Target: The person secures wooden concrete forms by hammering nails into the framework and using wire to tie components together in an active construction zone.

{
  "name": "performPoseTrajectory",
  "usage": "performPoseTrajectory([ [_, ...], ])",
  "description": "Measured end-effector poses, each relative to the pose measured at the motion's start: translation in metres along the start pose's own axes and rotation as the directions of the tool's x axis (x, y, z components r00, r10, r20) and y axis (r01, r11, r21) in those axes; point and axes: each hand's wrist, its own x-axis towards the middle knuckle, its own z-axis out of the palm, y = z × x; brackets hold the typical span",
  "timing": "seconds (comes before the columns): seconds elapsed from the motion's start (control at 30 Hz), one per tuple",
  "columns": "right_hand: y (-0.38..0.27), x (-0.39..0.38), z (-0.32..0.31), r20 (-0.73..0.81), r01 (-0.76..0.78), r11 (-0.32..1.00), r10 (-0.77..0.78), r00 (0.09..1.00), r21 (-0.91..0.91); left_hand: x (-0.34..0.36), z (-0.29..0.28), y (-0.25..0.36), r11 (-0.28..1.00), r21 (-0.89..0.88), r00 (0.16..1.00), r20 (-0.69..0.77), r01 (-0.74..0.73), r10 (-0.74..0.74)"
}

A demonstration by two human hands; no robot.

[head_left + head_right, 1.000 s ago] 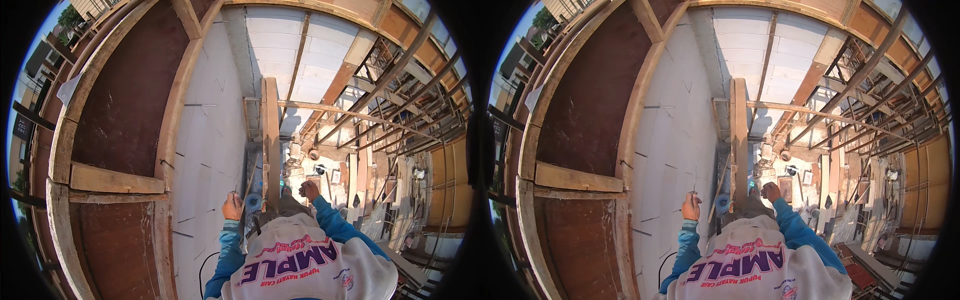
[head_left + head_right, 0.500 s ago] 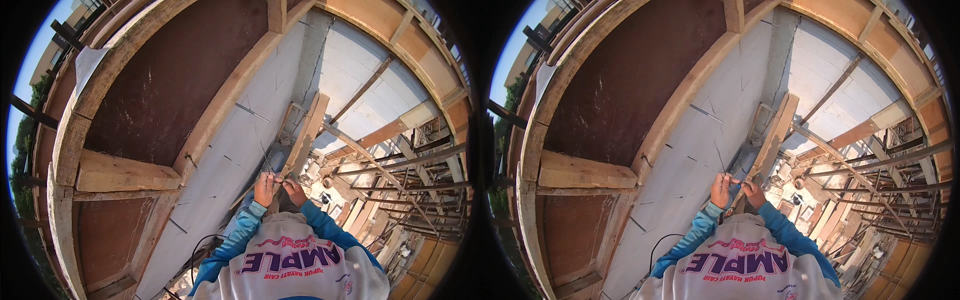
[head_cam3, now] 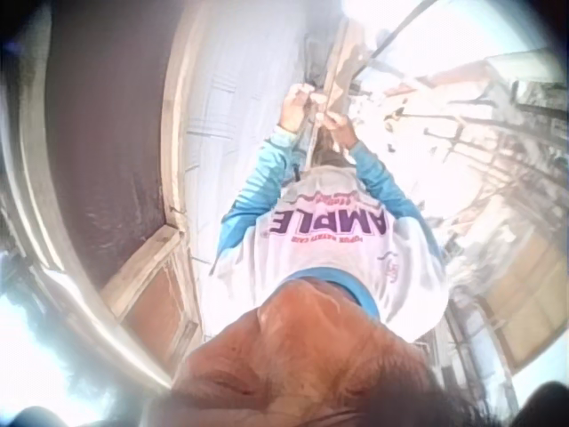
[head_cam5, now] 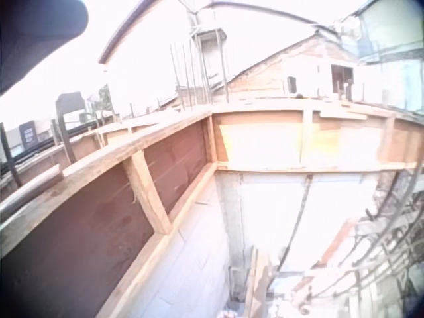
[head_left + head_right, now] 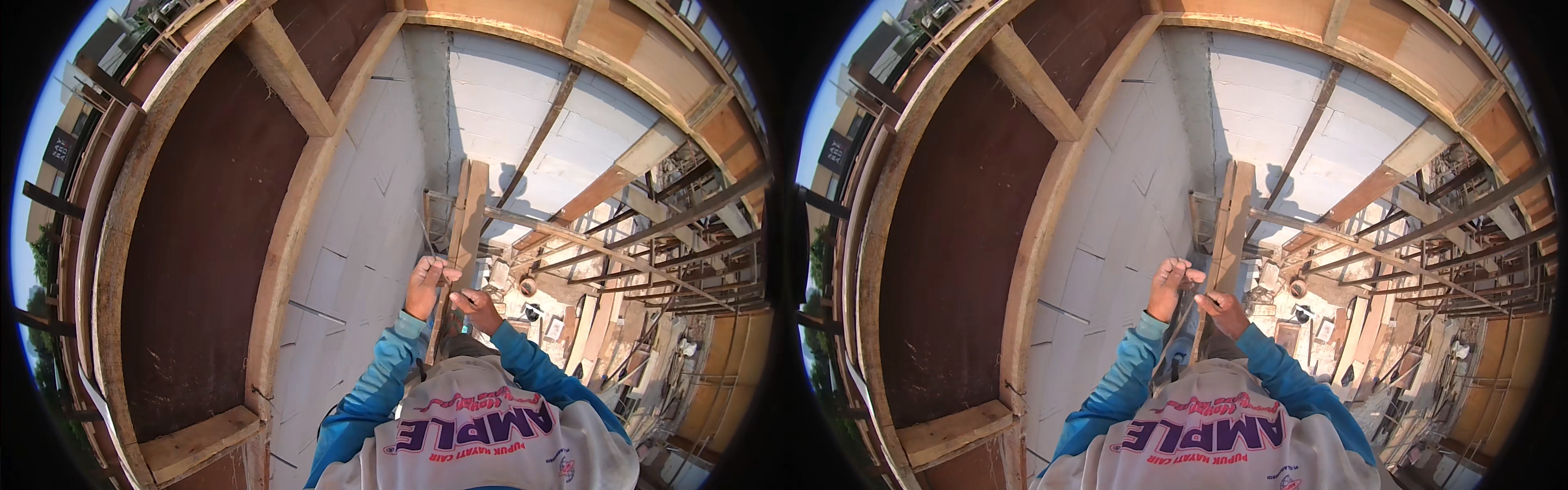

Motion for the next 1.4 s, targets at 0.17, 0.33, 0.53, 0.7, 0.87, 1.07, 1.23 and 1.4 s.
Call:
performPoseTrajectory([
  [0.17,0.000,0.020,-0.041,-0.033,0.013,0.994,-0.017,0.999,-0.113,0.046,0.004,0.014,0.998,0.029,0.998,0.046,0.050,-0.052],
  [0.33,0.001,0.024,-0.069,-0.107,0.105,0.978,-0.125,0.986,-0.180,0.080,0.015,0.033,0.993,-0.045,0.992,-0.047,0.113,-0.115],
  [0.53,-0.002,0.049,-0.085,-0.343,0.146,0.982,-0.178,0.922,-0.116,0.124,0.023,0.040,0.980,-0.169,0.992,-0.046,0.106,-0.115],
  [0.7,-0.017,0.093,-0.098,-0.297,0.157,0.985,-0.128,0.946,0.074,0.180,0.009,0.045,0.931,-0.361,0.998,0.014,0.059,-0.058],
  [0.87,-0.043,0.151,-0.127,-0.187,0.165,0.983,-0.147,0.971,0.084,0.234,0.005,0.054,0.914,-0.406,0.992,-0.119,-0.016,-0.036],
  [1.07,-0.082,0.230,-0.159,-0.043,0.208,0.973,-0.213,0.976,-0.099,0.298,-0.013,0.078,0.930,-0.355,0.927,-0.370,-0.089,-0.052],
  [1.23,-0.096,0.286,-0.163,-0.019,0.256,0.965,-0.257,0.966,-0.061,0.334,-0.036,0.099,0.945,-0.318,0.912,-0.405,-0.070,-0.069],
  [1.4,-0.089,0.324,-0.157,0.009,0.252,0.967,-0.253,0.967,0.021,0.350,-0.049,0.107,0.877,-0.451,0.919,-0.393,-0.165,-0.029],
])
